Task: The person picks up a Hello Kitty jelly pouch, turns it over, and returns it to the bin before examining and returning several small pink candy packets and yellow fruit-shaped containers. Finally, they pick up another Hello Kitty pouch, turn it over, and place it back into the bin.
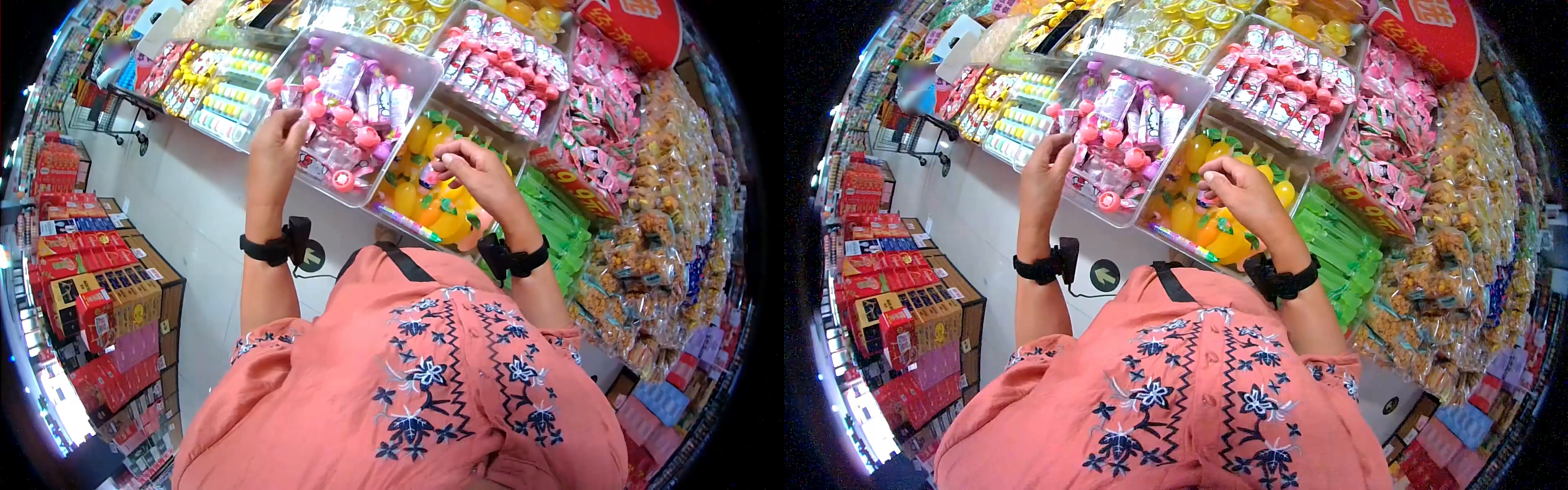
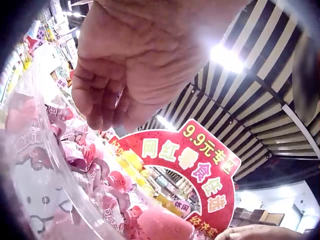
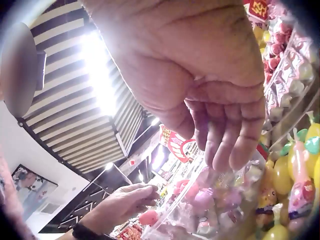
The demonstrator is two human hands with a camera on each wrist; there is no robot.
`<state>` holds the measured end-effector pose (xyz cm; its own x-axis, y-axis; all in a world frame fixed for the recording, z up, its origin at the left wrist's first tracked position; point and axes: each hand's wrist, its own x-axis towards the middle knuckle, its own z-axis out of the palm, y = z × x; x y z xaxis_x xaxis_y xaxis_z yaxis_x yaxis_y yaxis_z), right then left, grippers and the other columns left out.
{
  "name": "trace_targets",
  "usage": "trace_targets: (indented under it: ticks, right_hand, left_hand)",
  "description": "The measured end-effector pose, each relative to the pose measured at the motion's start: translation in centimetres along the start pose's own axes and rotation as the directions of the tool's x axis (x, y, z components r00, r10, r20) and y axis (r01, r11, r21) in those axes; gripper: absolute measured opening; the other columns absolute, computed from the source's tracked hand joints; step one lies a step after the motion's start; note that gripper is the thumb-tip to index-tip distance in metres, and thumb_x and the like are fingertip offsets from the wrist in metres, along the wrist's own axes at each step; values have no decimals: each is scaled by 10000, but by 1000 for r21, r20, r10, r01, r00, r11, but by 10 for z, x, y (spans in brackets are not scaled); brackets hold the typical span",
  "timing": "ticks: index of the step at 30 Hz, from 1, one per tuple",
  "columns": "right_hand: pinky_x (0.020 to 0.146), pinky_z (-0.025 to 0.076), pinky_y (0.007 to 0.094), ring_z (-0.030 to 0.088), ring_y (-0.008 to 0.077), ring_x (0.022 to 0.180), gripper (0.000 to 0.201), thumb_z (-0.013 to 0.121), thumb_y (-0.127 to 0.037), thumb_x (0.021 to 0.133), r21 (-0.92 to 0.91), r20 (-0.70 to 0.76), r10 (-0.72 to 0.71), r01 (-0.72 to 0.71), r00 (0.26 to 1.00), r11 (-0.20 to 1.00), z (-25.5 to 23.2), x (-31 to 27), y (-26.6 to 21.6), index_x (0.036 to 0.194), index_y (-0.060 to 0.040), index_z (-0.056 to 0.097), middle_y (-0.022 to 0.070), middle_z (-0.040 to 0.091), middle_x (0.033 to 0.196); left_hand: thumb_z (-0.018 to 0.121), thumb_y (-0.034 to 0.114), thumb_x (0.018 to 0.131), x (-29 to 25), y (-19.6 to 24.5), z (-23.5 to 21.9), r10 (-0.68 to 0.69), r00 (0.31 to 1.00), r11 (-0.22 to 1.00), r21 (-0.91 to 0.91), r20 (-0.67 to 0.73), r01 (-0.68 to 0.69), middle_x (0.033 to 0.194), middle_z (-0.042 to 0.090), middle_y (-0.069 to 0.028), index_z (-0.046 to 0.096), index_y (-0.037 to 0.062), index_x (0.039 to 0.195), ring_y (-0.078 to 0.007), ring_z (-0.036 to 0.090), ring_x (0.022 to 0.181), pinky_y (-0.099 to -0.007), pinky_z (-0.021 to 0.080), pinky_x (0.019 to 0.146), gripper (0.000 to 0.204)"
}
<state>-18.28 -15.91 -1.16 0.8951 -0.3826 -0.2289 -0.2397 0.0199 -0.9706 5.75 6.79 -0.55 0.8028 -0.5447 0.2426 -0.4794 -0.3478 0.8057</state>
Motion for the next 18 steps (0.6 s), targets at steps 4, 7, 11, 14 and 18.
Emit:
trace_targets:
  ticks: [4, 7, 11, 14, 18]
  right_hand:
    - [788, 547, 263, 665, 120, 885, 256, 545, -188, 996, -14, 4, 16, -16, 1000, 1000, 8, 3, -3, 1134, 10, 630, 85, 693, 997]
    - [784, 546, 266, 664, 124, 873, 265, 548, -201, 997, -3, -19, 27, -27, 999, 1000, 11, 5, -3, 1135, 9, 631, 85, 695, 991]
    - [769, 543, 274, 663, 130, 874, 283, 549, -223, 997, -24, -27, 36, -36, 999, 999, 16, 8, -4, 1151, 1, 626, 86, 698, 981]
    - [759, 541, 276, 661, 130, 874, 281, 545, -221, 998, -17, -18, 59, -60, 998, 998, 21, 13, -7, 1155, -1, 623, 87, 697, 983]
    - [742, 538, 277, 657, 126, 862, 272, 541, -222, 1001, -7, -3, 38, -38, 999, 999, 27, 21, -7, 1141, -4, 626, 80, 697, 980]
  left_hand:
    - [678, 137, 939, 1, 0, 5, 38, 998, 998, 40, 46, -39, 985, 690, -56, 676, -10, 1130, -109, 631, 877, -259, 510, 784, 241]
    - [679, 133, 939, 5, -11, -6, -17, 995, 998, -66, 98, 23, 998, 689, -45, 671, 1, 1155, -104, 627, 876, -251, 508, 776, 254]
    - [718, 160, 911, -3, 5, -30, -9, 887, 999, -32, 463, 27, 1061, 677, -41, 659, 26, 1190, -117, 624, 932, -268, 504, 781, 315]
    - [748, 188, 884, -23, 15, -24, 169, 841, 981, -8, 513, -193, 1103, 671, -50, 657, 48, 1199, -153, 621, 975, -303, 500, 811, 356]
    - [775, 198, 826, -28, 22, -21, 193, 793, 947, 101, 578, -304, 1127, 669, -94, 660, 84, 1198, -283, 601, 1032, -384, 479, 895, 406]
